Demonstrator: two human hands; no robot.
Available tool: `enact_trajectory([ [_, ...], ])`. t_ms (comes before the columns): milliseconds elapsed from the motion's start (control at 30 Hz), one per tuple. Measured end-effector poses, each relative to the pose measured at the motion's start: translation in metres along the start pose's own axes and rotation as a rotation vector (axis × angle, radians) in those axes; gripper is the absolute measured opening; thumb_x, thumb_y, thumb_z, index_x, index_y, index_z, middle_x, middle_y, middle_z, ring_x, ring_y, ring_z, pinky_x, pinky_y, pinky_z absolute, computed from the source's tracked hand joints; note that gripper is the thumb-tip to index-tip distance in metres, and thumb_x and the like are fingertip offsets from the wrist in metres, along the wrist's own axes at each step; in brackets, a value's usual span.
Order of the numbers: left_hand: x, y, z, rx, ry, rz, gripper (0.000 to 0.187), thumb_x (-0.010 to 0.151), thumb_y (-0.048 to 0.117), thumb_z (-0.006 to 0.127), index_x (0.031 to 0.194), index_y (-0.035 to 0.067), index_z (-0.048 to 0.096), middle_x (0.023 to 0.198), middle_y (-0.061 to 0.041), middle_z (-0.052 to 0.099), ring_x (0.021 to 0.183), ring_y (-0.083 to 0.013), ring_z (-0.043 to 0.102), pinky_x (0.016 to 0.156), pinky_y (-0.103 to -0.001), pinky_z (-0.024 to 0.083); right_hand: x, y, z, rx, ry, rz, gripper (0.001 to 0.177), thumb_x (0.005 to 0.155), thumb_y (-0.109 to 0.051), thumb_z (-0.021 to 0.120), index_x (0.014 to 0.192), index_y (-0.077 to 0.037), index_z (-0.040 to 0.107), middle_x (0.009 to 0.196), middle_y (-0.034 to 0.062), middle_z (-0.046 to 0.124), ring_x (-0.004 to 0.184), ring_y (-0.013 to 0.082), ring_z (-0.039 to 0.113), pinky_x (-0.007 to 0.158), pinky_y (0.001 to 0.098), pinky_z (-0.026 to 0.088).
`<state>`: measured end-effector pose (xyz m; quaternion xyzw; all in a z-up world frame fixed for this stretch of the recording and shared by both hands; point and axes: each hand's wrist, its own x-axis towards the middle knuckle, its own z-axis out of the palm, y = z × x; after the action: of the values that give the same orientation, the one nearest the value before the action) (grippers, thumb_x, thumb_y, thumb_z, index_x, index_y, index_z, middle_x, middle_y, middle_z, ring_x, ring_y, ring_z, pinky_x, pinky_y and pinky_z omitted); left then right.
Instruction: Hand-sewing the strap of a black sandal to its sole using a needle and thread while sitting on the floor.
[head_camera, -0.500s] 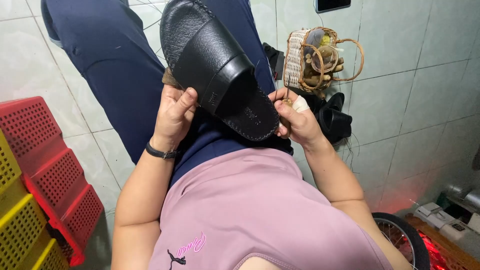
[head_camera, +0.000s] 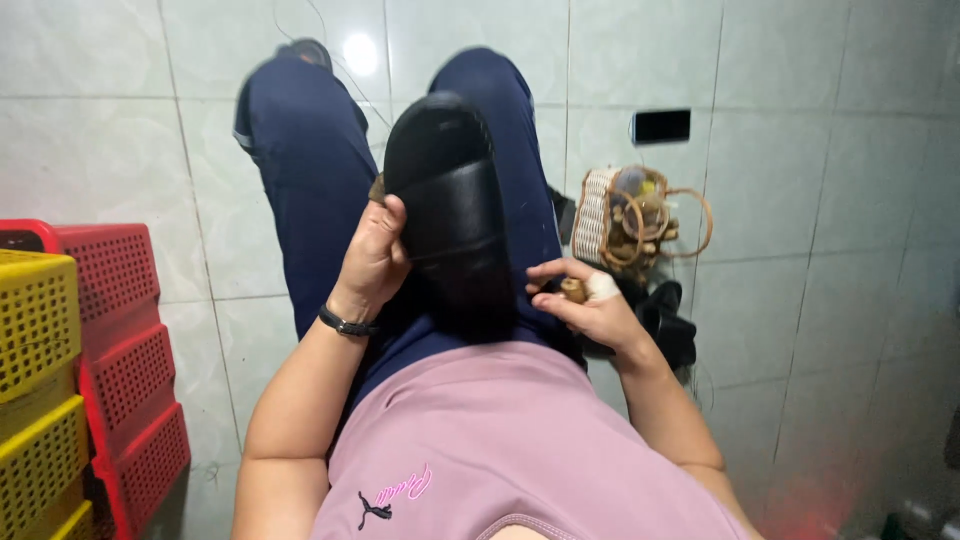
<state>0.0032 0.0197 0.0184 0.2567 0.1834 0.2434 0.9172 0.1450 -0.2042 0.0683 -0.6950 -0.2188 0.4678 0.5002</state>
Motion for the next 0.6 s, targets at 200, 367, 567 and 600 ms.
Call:
enact_trajectory([
  [200, 0.029, 0.013, -0.026, 0.170, -0.103, 0.139, 0.037, 0.095, 0.041, 0.054, 0.117, 0.012, 0.057, 0.096, -0.014, 0.068, 0.085, -0.0190, 0.069, 0.066, -0.031, 0.061, 0.012, -0.026, -0.039, -0.037, 0.237, -0.276, 0.022, 0.089, -0.003, 0.063, 0.110, 0.002, 0.063, 0.086, 0.0150, 0.071, 0.039, 0.0037, 0.048, 0.035, 0.0162, 0.041],
  [367, 0.054, 0.030, -0.002, 0.485, -0.299, 0.196, 0.046, 0.085, 0.036, 0.070, 0.116, 0.004, 0.058, 0.103, -0.013, 0.068, 0.093, -0.0154, 0.064, 0.082, -0.033, 0.054, 0.035, -0.079, -0.016, -0.188, 0.119, -0.634, 0.032, 0.084, -0.010, 0.069, 0.114, 0.002, 0.062, 0.115, 0.0211, 0.062, 0.051, 0.0058, 0.054, 0.048, 0.0203, 0.045],
  [567, 0.067, 0.033, 0.006, 0.723, -0.486, 0.048, 0.036, 0.086, 0.035, 0.070, 0.109, 0.007, 0.065, 0.093, -0.006, 0.067, 0.088, -0.0140, 0.059, 0.085, -0.034, 0.049, 0.062, -0.072, 0.007, -0.108, -0.113, -0.635, 0.059, 0.071, -0.007, 0.081, 0.125, 0.004, 0.058, 0.119, 0.0193, 0.062, 0.074, 0.0098, 0.061, 0.068, 0.0265, 0.052],
  [600, 0.068, 0.033, 0.005, 0.758, -0.476, 0.022, 0.032, 0.089, 0.033, 0.067, 0.108, 0.008, 0.066, 0.092, -0.005, 0.067, 0.087, -0.0134, 0.058, 0.084, -0.034, 0.049, 0.067, -0.070, 0.009, -0.047, -0.187, -0.592, 0.067, 0.067, -0.005, 0.084, 0.127, 0.005, 0.057, 0.115, 0.0172, 0.065, 0.081, 0.0105, 0.062, 0.074, 0.0275, 0.053],
])
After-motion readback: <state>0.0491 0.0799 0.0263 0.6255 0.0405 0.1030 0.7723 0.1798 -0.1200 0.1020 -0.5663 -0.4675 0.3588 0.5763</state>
